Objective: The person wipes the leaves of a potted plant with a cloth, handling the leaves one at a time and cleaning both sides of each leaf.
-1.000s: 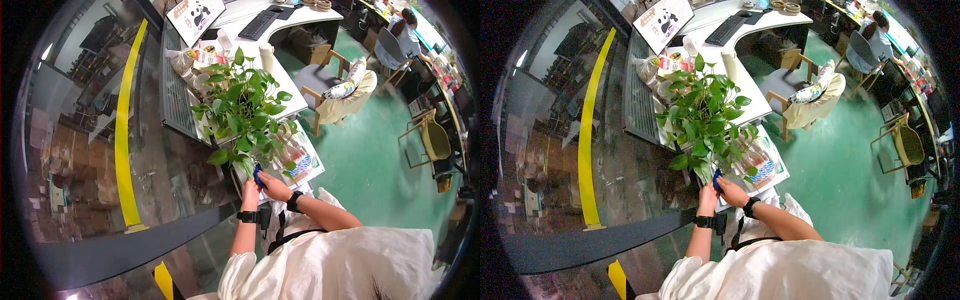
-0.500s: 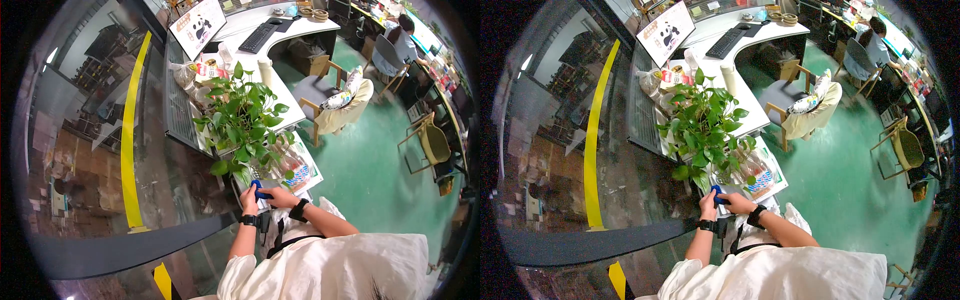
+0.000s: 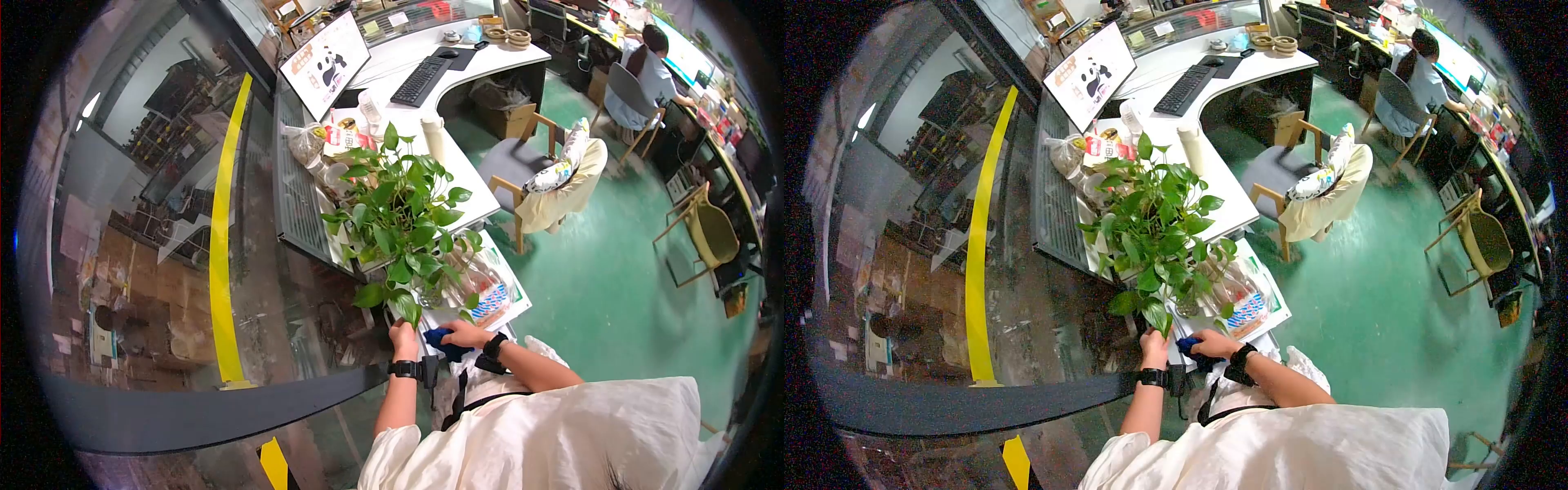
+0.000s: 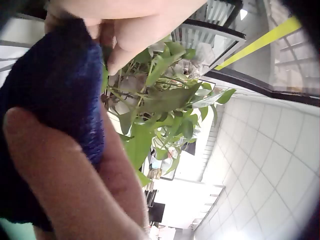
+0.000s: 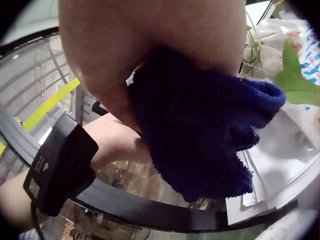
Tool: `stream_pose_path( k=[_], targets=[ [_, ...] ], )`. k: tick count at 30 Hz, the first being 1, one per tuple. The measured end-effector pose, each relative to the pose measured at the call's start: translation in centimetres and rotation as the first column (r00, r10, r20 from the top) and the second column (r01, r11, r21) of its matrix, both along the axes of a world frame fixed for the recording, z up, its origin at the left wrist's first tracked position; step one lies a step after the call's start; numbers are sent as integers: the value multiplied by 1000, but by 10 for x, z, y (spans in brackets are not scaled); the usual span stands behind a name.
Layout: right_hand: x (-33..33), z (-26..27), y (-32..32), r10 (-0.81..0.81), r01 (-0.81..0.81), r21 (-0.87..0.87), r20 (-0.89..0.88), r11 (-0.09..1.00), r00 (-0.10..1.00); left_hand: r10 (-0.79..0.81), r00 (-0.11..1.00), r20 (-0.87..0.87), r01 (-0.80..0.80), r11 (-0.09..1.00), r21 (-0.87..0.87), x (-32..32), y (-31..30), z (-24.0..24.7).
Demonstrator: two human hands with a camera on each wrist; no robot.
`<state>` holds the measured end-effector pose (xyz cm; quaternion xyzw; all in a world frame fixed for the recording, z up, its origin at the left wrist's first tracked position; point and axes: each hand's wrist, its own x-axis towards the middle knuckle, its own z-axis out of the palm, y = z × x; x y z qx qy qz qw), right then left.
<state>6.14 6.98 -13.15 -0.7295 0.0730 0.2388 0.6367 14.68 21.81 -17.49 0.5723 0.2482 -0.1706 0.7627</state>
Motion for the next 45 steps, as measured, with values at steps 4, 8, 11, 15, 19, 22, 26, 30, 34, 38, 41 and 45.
stream_pose_path(
  k=[4,8,11,15,19,22,26,30,34,38,41,45],
  targets=[
    [16,-23,4,-258,393,461,-330,796,908,-99,995,7,98,993,65,2,13,-21],
    [38,-36,8,-268,572,649,-512,501,816,-121,991,-65,114,989,-98,-12,6,-2],
    [48,-63,13,-218,568,715,-528,407,821,-130,985,-110,116,985,-128,-26,3,27],
    [46,-18,17,-292,536,624,-456,569,840,-173,984,-40,172,985,-19,-30,11,-12],
    [45,-21,25,-408,550,485,-374,680,833,-242,969,54,233,963,137,-35,9,-10],
    [43,-24,27,-478,618,447,-395,646,785,-333,939,91,293,907,302,-37,7,5],
    [43,-25,22,-493,648,435,-423,625,760,-354,916,187,265,886,382,-39,10,6],
    [38,-22,23,-498,600,496,-338,627,799,-368,914,172,288,886,362,-33,16,-13],
    [36,-20,24,-574,688,448,-382,571,725,-449,877,169,341,832,438,-33,14,-3],
    [36,-17,18,-631,727,343,-362,594,686,-629,696,345,44,517,855,-41,6,35],
    [36,-24,18,-626,700,378,-317,606,713,-827,462,321,78,398,914,-45,-2,69],
    [35,-23,20,-596,675,447,-326,586,733,-909,309,278,173,342,924,-47,-11,54]
  ],
)
